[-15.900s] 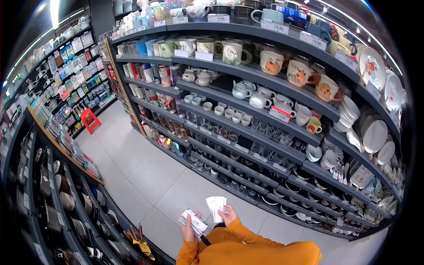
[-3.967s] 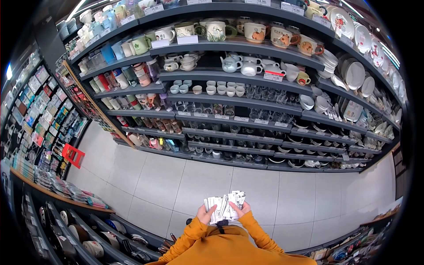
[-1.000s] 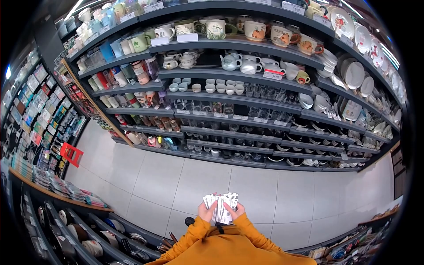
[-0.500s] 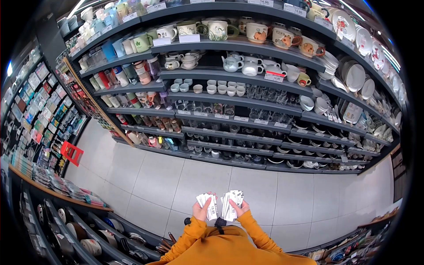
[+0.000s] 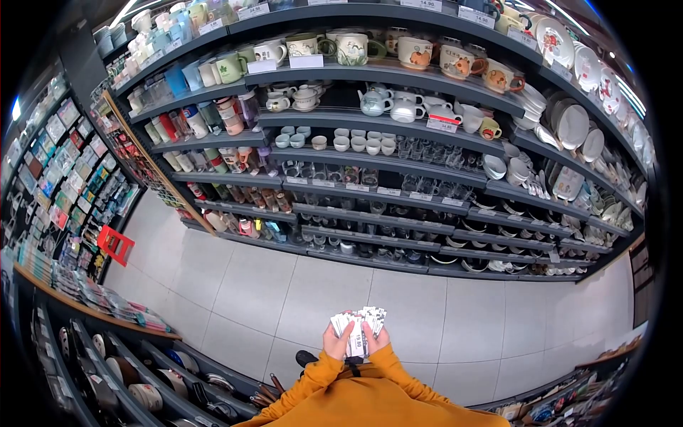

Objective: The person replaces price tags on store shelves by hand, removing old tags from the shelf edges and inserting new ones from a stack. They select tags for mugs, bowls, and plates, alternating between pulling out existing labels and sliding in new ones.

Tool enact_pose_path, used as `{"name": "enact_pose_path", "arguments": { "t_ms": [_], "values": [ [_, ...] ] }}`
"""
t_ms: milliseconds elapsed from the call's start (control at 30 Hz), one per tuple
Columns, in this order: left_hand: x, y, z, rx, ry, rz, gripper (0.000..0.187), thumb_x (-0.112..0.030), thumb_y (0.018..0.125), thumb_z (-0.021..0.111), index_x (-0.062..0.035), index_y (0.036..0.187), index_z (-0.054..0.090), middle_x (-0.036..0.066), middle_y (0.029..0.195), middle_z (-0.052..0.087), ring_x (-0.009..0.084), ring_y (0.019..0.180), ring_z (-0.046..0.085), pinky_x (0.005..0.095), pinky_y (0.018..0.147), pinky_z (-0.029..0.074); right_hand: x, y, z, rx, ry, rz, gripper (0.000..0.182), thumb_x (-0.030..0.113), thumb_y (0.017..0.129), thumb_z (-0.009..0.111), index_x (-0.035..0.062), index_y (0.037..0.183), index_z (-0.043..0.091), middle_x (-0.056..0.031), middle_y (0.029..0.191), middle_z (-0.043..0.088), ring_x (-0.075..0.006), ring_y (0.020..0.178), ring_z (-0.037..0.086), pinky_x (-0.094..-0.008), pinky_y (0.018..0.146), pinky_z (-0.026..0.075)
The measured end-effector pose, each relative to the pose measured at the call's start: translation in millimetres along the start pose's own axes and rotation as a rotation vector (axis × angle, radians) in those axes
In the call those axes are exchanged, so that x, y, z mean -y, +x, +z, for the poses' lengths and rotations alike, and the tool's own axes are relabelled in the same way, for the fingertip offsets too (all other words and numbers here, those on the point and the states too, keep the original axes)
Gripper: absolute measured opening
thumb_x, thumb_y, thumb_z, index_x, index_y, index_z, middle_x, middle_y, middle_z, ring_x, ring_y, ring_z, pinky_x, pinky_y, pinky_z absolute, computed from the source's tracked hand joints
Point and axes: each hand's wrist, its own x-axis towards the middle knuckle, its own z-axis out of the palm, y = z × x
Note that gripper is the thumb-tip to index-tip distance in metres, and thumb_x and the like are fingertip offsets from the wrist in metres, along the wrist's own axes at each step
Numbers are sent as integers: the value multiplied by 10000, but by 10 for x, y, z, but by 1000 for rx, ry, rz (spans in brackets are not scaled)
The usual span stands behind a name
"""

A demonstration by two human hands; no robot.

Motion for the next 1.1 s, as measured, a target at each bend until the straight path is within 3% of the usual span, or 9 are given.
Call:
{"name": "enact_pose_path", "arguments": {
  "t_ms": [133,233,333,433,533,633,833,933,1100],
  "values": [
    [124,16,-55,71,18,-41,330,-102,919,590,15,1222,530,77,1083,622,115,963,581,241,847,466,77,-7,-7,103,-93,-40,323,241,928,589,-28,1108,592,-109,964,674,-148,857,617,-286,757,490],
    [127,69,-134,70,-432,-337,340,-43,916,565,13,1248,515,95,1099,623,133,989,586,263,848,481,-22,22,9,97,62,10,316,236,923,598,-24,1103,599,-107,963,675,-146,862,617,-282,756,490],
    [364,98,-248,22,-198,-252,323,-119,961,509,21,1252,514,92,1097,623,135,977,590,260,845,480,-4,10,16,108,147,47,318,240,912,614,-22,1092,607,-99,961,676,-139,857,617,-278,753,490],
    [101,-2,-53,60,121,7,345,-179,970,508,33,1240,533,73,1082,623,104,938,578,235,830,467,-79,5,-2,129,35,56,332,247,898,636,-21,1092,608,-96,962,679,-134,854,621,-277,751,492],
    [54,26,-71,54,69,-10,326,-143,967,511,36,1238,537,76,1087,627,98,950,571,238,841,465,-76,19,-32,151,-4,63,336,245,888,650,-22,1088,609,-95,964,681,-135,857,626,-276,750,495],
    [23,58,-101,32,-295,-205,336,-49,935,543,38,1259,517,82,1105,630,105,978,567,247,874,459,50,18,-35,166,-12,103,336,244,880,660,-22,1079,614,-98,968,684,-138,863,632,-277,750,496],
    [53,64,-54,121,34,83,368,-154,992,454,65,1287,469,122,1183,608,147,1067,568,258,934,442,0,33,-42,174,-67,80,343,245,866,676,-23,1073,622,-94,940,693,-138,841,638,-279,740,497],
    [69,92,-71,89,-153,-33,396,-203,1007,424,78,1284,458,136,1205,597,168,1090,571,269,944,444,32,41,-55,160,-48,48,336,238,864,678,-25,1067,623,-98,929,695,-137,839,639,-278,737,497],
    [-14,148,-191,-57,-78,45,432,-244,1017,385,37,1345,399,137,1222,588,177,1001,604,263,845,488,68,63,-152,64,45,94,290,173,884,651,-34,1084,612,-78,982,673,-123,878,624,-266,753,497]
  ]
}}
